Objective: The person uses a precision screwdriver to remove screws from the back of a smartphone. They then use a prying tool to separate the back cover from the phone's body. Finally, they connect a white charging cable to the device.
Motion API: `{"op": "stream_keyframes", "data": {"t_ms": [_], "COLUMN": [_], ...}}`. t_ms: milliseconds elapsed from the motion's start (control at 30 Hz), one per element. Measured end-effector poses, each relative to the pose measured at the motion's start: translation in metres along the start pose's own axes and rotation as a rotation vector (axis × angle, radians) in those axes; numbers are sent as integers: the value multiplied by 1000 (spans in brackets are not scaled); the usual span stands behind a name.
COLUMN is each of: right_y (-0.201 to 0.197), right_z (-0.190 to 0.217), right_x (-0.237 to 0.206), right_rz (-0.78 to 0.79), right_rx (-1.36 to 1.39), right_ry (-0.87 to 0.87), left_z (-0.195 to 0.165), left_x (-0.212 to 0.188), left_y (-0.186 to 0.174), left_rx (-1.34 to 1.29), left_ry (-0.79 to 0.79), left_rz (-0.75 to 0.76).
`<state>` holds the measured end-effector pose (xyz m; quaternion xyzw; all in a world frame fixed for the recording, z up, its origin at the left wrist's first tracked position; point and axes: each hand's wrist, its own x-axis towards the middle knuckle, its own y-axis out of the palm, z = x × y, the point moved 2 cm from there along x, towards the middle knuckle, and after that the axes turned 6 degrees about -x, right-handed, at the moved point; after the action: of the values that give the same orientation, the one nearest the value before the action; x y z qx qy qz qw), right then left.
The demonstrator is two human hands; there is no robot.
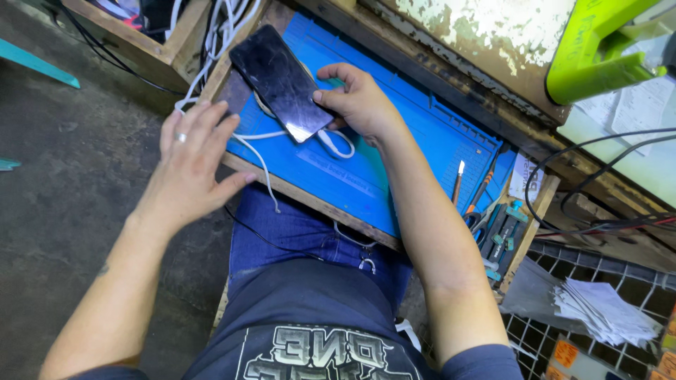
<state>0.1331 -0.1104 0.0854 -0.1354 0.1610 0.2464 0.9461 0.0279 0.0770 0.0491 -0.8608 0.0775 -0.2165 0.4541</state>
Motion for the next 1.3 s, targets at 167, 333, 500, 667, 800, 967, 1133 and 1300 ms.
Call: {"op": "stream_keyframes", "data": {"t_ms": [167, 333, 500, 667, 800, 967, 1133, 1300], "right_y": [3, 1, 1, 2, 2, 1, 4, 4], "right_z": [1, -4, -6, -5, -4, -6, -6, -7], "right_x": [2, 5, 4, 5, 4, 2, 1, 1], "right_rz": [69, 71, 49, 1, -21, -6, 43, 28], "right_rx": [-92, -55, -70, -65, -30, 43, -17, 100], "right_ry": [-26, 29, 15, 26, 8, -38, -105, -70], "left_z": [-14, -25, -27, -29, -37, -44, -40, -42], "left_x": [-13, -28, -46, -60, -67, -64, -49, -27], "left_y": [14, 34, 47, 62, 74, 67, 47, 56], "left_rx": [-84, -167, -361, -419, -444, -409, -580, -958], "left_ry": [-30, -117, -360, -510, -593, -462, -395, -506], "left_rz": [-103, -372, -484, -440, -329, -447, -398, -88]}}
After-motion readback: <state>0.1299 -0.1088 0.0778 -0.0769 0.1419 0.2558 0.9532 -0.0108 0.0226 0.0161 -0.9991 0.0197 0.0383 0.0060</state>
